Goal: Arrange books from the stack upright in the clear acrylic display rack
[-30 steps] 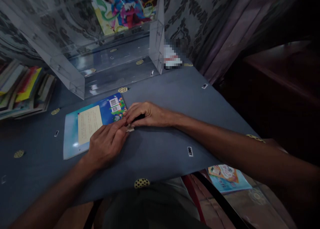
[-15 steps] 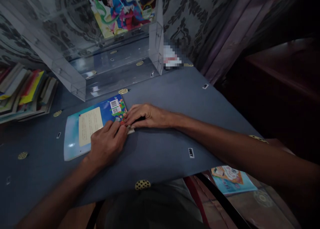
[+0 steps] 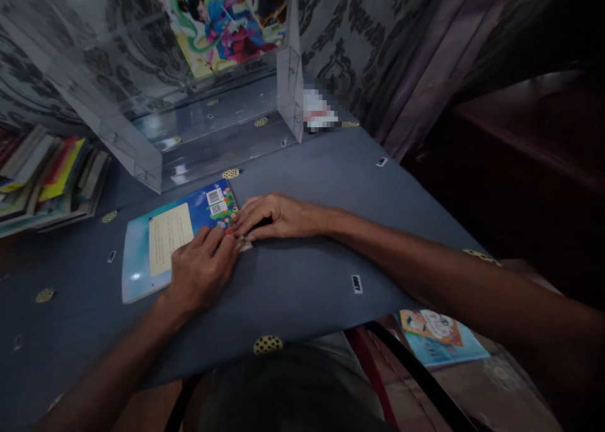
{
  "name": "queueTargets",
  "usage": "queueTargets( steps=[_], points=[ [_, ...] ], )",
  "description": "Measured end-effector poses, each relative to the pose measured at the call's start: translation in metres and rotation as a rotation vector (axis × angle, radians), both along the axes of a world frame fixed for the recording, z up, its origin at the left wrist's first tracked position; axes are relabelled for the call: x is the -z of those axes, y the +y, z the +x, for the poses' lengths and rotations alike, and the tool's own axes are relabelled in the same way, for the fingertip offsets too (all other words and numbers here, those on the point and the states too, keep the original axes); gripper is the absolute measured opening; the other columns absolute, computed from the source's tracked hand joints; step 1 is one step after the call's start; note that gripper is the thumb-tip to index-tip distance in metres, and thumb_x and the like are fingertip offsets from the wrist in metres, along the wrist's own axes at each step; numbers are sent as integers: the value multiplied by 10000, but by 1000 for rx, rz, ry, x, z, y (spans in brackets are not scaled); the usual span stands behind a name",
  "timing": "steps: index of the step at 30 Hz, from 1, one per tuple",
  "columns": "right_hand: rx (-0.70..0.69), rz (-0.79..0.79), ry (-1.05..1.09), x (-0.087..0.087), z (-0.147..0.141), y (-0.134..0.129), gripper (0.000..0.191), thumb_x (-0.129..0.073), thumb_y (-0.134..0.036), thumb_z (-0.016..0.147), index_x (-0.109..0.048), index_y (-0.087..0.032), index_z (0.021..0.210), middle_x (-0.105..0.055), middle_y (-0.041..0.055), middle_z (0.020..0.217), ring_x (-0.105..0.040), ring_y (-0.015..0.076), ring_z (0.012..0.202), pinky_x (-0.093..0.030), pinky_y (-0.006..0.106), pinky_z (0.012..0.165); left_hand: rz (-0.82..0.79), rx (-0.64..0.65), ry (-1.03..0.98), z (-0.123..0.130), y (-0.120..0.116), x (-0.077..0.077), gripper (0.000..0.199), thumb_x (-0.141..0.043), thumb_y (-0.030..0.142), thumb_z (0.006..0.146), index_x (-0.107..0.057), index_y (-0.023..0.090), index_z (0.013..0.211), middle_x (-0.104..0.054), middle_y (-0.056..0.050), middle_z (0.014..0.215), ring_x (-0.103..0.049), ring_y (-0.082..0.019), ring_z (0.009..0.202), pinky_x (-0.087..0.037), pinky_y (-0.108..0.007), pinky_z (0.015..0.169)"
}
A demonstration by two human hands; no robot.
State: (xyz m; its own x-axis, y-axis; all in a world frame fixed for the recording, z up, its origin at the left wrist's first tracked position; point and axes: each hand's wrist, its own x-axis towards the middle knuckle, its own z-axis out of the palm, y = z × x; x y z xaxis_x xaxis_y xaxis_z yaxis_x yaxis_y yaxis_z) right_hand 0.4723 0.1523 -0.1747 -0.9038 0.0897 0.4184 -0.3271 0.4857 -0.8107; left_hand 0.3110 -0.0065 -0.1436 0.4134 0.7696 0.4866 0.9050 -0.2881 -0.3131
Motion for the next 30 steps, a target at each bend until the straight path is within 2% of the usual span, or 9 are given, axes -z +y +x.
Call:
queueTargets(
  steps=[10, 16, 20, 25, 30],
  points=[
    [-11, 29, -45, -3, 2, 1, 102, -724, -166, 869, -777, -187, 955, -750, 66, 1093, -636, 167, 1124, -459, 340, 1033, -56, 82, -33, -5, -2, 1, 193, -572, 275, 979, -643, 183, 825, -653, -25, 750, -596, -173, 722, -440, -271, 577],
    [-19, 109, -41, -8, 4, 0, 72, -701, -157, 883, -771, -164, 898, -749, 90, 1105, -630, 173, 1145, -449, 354, 1050, -106, 182, -78, -9, -5, 0, 85, -598, 197, 958, -672, 156, 969, -717, -49, 866, -624, -180, 756, -512, -287, 634],
    [4, 176, -22, -11, 6, -5, 102, -663, -145, 899, -764, -136, 904, -755, 117, 1089, -639, 192, 1136, -464, 362, 1040, -121, 224, -72, -12, -8, -2, 141, -587, 134, 948, -660, 133, 1069, -724, -66, 906, -629, -188, 778, -533, -294, 629],
    [224, 262, -66, -18, -6, -21, 171, -581, -179, 960, -746, -134, 972, -763, 103, 1009, -666, 212, 1044, -502, 399, 988, -148, 220, -52, -14, -14, -3, 205, -529, 100, 963, -646, 127, 1128, -711, -69, 924, -627, -185, 789, -553, -306, 670],
    [372, 418, -139, -25, -51, -34, 215, -554, -207, 980, -707, -139, 1115, -671, 151, 1277, -585, 247, 1257, -420, 470, 1126, -142, 197, -7, -14, -16, 2, 224, -449, 106, 994, -640, 120, 1109, -685, -52, 890, -617, -184, 797, -560, -315, 682]
  ],
)
